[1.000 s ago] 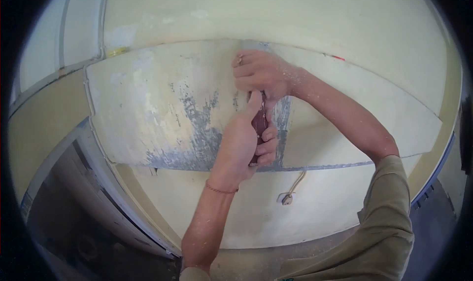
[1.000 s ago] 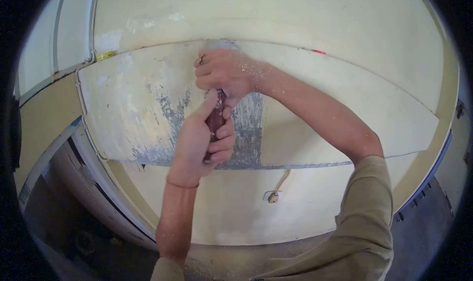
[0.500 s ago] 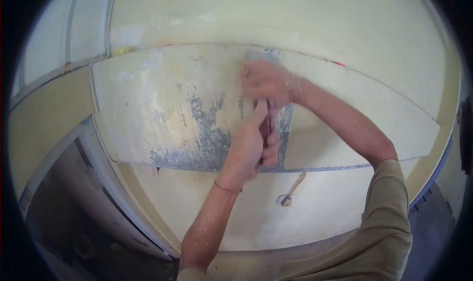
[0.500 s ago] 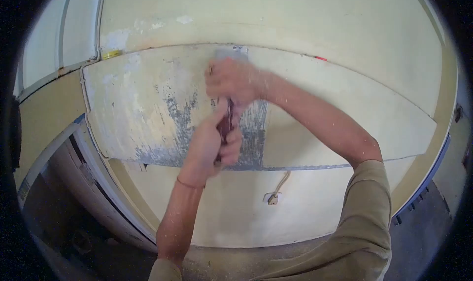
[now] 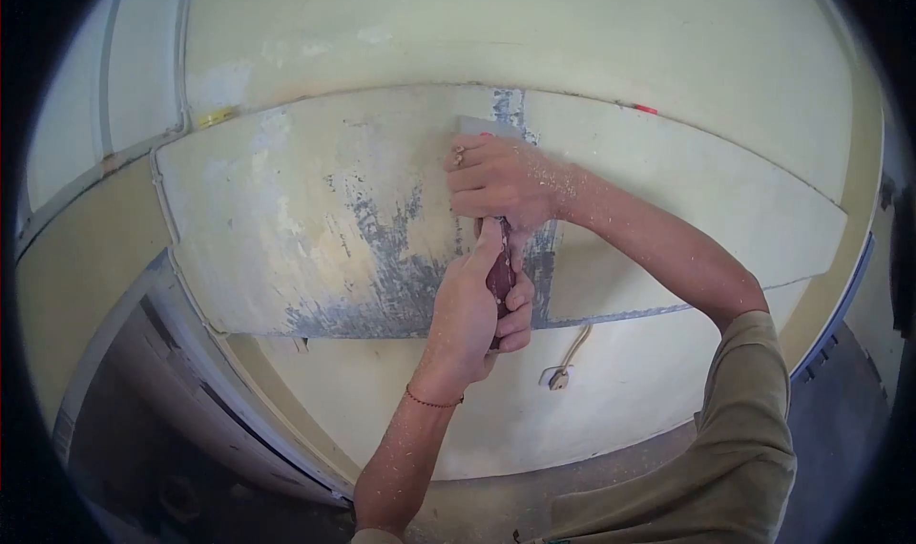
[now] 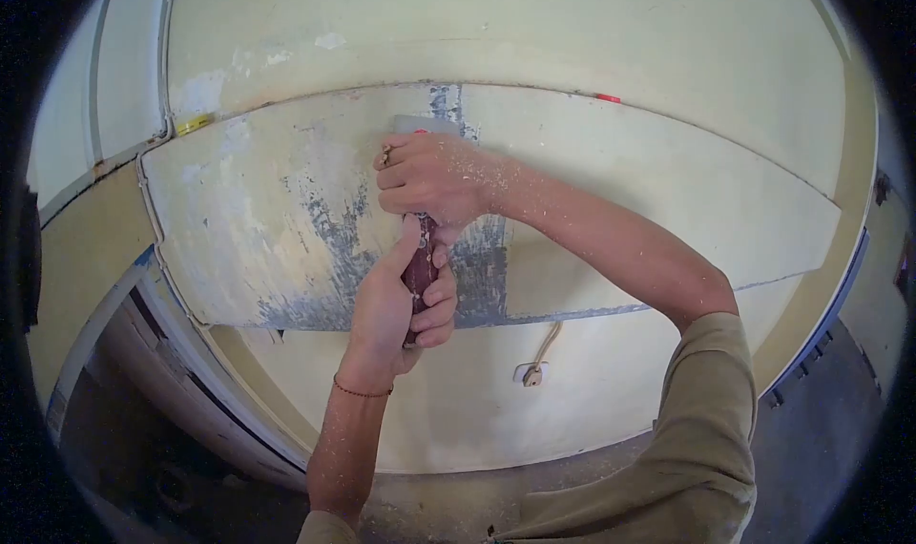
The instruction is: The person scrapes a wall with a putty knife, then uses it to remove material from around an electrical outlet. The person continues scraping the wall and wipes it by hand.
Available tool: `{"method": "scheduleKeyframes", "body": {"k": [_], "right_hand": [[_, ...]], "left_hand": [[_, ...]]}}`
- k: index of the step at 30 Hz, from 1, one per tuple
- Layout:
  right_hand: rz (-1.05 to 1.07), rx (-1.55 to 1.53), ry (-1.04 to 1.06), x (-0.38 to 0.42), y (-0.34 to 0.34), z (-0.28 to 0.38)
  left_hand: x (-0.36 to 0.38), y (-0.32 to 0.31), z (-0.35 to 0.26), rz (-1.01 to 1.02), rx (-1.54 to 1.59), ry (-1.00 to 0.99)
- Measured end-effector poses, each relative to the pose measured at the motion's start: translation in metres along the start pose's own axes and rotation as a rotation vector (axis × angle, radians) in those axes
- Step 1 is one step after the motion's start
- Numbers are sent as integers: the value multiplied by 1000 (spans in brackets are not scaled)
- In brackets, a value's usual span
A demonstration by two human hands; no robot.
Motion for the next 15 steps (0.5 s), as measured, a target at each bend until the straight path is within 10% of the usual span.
{"method": "scheduleKeyframes", "body": {"k": [15], "right_hand": [[-22, 92, 140, -5, 6, -6]], "left_hand": [[-8, -4, -23, 31, -48, -49]]}}
Point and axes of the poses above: each hand's wrist, its own x-axis away from the middle knuckle, its own y-axis out of the back of the hand, z = x × y, the point moved 10 cm from there along -x, towards the middle knuckle, and after that the axes turned 8 degrees about y, right-handed, at the moved point
